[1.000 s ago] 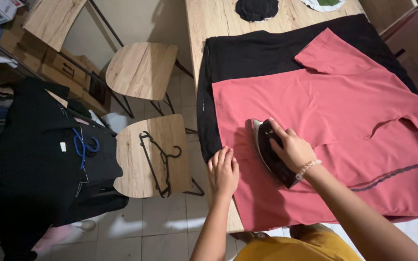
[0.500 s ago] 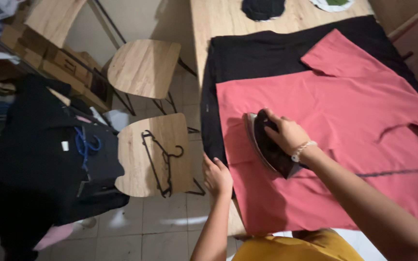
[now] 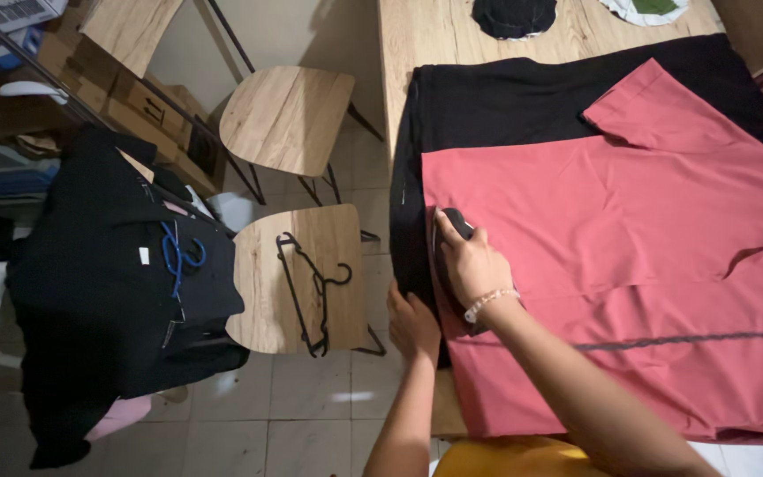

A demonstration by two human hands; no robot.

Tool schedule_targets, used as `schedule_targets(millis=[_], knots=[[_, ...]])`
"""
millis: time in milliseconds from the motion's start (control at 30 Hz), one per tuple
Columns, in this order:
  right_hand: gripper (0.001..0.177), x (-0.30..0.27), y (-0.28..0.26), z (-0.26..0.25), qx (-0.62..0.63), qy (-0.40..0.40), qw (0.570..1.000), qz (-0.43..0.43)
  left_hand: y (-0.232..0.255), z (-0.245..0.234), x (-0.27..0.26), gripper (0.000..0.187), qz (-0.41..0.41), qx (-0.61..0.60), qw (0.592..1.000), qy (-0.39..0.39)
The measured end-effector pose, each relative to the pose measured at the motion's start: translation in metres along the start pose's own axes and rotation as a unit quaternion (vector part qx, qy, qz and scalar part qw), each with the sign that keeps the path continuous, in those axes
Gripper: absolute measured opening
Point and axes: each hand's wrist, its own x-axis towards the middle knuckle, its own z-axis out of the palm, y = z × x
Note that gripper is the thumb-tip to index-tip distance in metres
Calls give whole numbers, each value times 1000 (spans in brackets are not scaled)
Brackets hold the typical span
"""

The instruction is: The person irons a pink t-shirt laid out on a black cloth on a wooden table. They use a handheld iron to smooth the fabric, focusing on the sleeves and body of the shirt. The person periodically adjusts the shirt's position and smooths it with their hands before continuing to iron.

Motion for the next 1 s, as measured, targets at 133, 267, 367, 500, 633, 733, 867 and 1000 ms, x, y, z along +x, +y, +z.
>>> schedule_targets(millis=[133, 267, 367, 500, 633, 733, 867, 1000], knots=[[54, 0, -2, 7, -11, 8, 1000, 25, 4, -10, 8, 43, -38, 17, 998, -54], [53, 16, -4, 13, -13, 25, 999, 29, 2, -11, 8, 42, -44, 24, 996, -77], [52, 37, -4, 15, -13, 32, 999, 20, -5, -6, 9, 41, -11, 8, 998, -60], [53, 75, -10, 17, -34, 35, 999, 15, -10, -4, 7, 43, 19, -9, 999, -34], [52, 113, -17, 15, -37, 25, 999, 14, -3, -7, 9, 43, -22, 12, 998, -63], [53, 142, -20, 20, -38, -5, 999, 33, 0, -10, 10, 44, -57, 16, 995, -83], [56, 168, -10, 33, -50, 6, 999, 8, -1, -6, 11, 45, -37, 12, 997, -68], [59, 163, 1, 38, -65, 10, 997, -39, -2, -7, 10, 45, -40, 25, 996, -81]])
